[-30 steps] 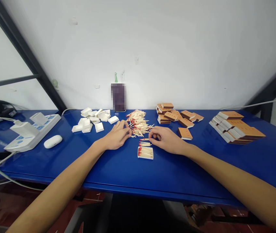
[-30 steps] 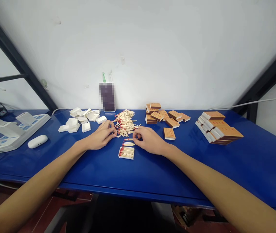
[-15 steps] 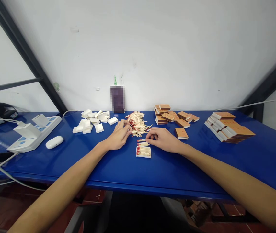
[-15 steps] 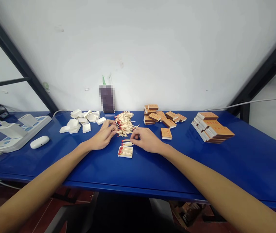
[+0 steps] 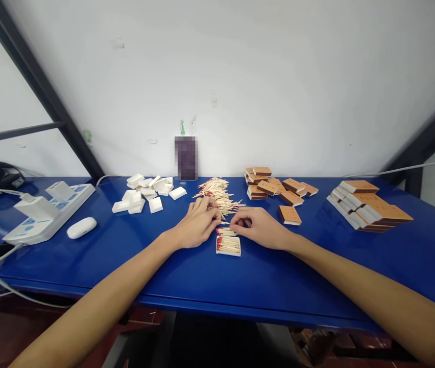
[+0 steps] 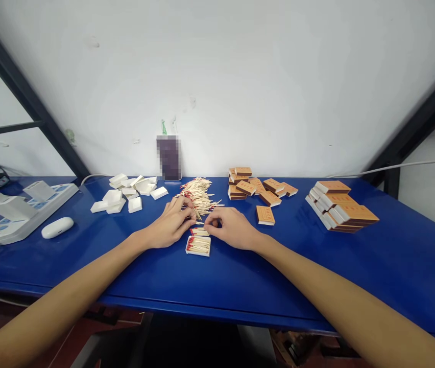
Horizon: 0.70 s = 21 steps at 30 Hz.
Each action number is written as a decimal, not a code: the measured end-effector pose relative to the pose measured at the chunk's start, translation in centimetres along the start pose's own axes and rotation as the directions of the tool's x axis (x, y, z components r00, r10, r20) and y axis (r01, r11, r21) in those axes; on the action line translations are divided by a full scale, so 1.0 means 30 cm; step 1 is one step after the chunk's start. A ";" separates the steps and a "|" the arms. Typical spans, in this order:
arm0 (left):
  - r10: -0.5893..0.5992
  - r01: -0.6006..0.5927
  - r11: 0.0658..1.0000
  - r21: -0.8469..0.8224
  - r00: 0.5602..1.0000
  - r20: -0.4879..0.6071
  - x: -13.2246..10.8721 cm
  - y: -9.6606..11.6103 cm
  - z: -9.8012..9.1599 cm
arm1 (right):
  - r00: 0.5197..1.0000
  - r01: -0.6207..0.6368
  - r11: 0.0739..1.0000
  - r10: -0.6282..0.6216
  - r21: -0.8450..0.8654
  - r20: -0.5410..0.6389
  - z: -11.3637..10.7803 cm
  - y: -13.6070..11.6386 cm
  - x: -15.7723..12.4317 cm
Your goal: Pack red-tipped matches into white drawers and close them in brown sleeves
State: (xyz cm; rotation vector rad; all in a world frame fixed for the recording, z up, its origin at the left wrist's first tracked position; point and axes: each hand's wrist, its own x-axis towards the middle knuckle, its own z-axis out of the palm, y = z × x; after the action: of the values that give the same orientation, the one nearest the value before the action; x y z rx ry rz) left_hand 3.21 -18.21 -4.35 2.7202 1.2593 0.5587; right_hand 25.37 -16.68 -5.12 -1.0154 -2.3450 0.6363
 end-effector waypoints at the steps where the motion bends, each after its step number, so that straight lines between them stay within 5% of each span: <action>1: 0.000 0.000 1.000 -0.008 1.000 -0.003 0.000 -0.002 0.003 | 1.000 -0.004 1.000 0.004 0.004 -0.012 0.000 -0.001 -0.001; 10: 0.082 -0.095 0.985 -0.146 0.992 -0.092 -0.022 -0.040 -0.045 | 0.996 0.001 1.000 0.000 0.011 -0.087 0.001 -0.004 -0.004; 21: 0.048 -0.043 0.995 -0.093 0.997 0.054 -0.052 -0.089 -0.082 | 0.988 0.110 0.976 -0.088 -0.188 0.124 -0.015 -0.008 -0.029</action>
State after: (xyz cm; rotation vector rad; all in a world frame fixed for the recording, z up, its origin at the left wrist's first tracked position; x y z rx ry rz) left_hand -0.52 -17.79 -3.12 2.6748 1.1321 0.5271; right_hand 26.04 -17.39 -4.85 -0.9592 -2.5822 0.4444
